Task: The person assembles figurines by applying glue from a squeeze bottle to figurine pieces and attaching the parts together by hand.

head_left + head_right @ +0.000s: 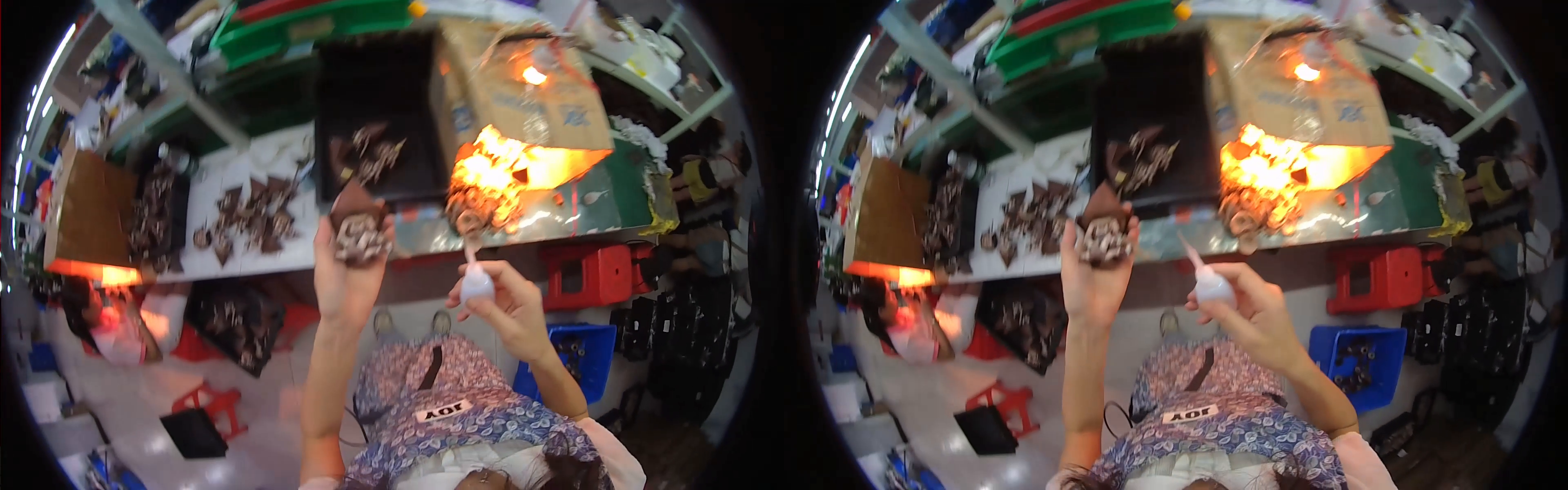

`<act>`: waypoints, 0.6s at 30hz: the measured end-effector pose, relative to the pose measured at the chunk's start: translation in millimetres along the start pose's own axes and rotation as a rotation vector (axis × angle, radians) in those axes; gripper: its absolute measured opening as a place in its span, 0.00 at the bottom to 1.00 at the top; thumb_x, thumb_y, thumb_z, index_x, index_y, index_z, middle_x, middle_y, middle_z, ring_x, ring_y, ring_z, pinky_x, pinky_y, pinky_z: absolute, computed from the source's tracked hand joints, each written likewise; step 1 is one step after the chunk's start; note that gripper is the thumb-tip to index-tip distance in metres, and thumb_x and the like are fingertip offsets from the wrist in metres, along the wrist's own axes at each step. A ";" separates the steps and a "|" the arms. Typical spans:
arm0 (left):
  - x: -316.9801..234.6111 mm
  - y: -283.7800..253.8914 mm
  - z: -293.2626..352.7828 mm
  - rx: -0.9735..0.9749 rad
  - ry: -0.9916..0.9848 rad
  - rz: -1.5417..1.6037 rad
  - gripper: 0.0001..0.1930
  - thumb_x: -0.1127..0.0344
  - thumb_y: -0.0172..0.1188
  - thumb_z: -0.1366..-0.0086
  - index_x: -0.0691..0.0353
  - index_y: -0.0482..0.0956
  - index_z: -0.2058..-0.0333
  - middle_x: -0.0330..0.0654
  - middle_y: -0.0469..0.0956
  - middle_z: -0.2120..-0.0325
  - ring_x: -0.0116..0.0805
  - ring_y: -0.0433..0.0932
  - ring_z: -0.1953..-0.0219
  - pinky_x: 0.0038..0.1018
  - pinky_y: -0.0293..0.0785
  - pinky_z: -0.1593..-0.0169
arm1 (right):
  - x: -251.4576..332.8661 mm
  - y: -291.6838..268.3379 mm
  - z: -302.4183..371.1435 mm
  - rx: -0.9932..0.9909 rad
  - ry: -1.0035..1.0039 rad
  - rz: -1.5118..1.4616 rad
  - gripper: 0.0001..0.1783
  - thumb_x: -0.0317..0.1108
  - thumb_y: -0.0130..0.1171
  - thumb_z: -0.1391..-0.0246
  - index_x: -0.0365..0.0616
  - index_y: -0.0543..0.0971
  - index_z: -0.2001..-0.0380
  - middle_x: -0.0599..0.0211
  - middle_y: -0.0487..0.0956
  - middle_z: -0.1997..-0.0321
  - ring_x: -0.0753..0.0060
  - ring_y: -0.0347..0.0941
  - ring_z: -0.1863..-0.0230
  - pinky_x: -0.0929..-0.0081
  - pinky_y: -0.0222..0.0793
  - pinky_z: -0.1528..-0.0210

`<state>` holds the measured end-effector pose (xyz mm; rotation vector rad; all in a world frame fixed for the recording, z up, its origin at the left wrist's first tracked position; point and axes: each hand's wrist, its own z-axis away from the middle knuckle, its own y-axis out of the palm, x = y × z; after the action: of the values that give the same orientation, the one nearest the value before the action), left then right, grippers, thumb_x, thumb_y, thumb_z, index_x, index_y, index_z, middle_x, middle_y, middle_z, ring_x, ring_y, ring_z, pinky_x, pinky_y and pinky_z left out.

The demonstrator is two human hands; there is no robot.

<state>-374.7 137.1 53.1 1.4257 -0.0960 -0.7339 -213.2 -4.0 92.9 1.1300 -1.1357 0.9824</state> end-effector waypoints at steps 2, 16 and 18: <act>-14.1 -7.7 -7.9 -0.060 -0.029 -0.001 0.25 0.52 0.40 0.31 0.70 0.64 0.47 0.55 0.70 0.52 0.47 0.70 0.52 0.35 0.70 0.49 | -13.6 18.7 -11.2 -0.042 0.012 0.020 0.17 0.19 0.50 0.48 0.31 0.68 0.53 0.55 0.77 0.65 0.69 0.76 0.63 0.75 0.74 0.64; -11.0 -115.2 -56.7 -0.122 -0.066 -0.035 0.30 0.45 0.36 0.32 0.65 0.61 0.42 0.53 0.68 0.48 0.44 0.73 0.54 0.34 0.71 0.53 | -143.8 51.2 -75.7 -0.221 -0.225 0.440 0.17 0.38 0.58 0.56 0.31 0.75 0.70 0.60 0.77 0.75 0.73 0.69 0.78 0.74 0.65 0.70; -3.9 -126.2 -62.2 -0.126 -0.061 0.009 0.30 0.45 0.35 0.32 0.65 0.61 0.42 0.54 0.68 0.48 0.43 0.73 0.54 0.33 0.72 0.53 | -157.4 49.2 -78.9 -0.255 -0.172 0.457 0.19 0.41 0.59 0.56 0.31 0.75 0.71 0.61 0.77 0.75 0.73 0.70 0.77 0.74 0.65 0.69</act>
<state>-398.6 196.6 -72.3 1.2826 -0.1020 -0.7627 -274.3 78.3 -58.4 0.7734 -1.6553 1.0590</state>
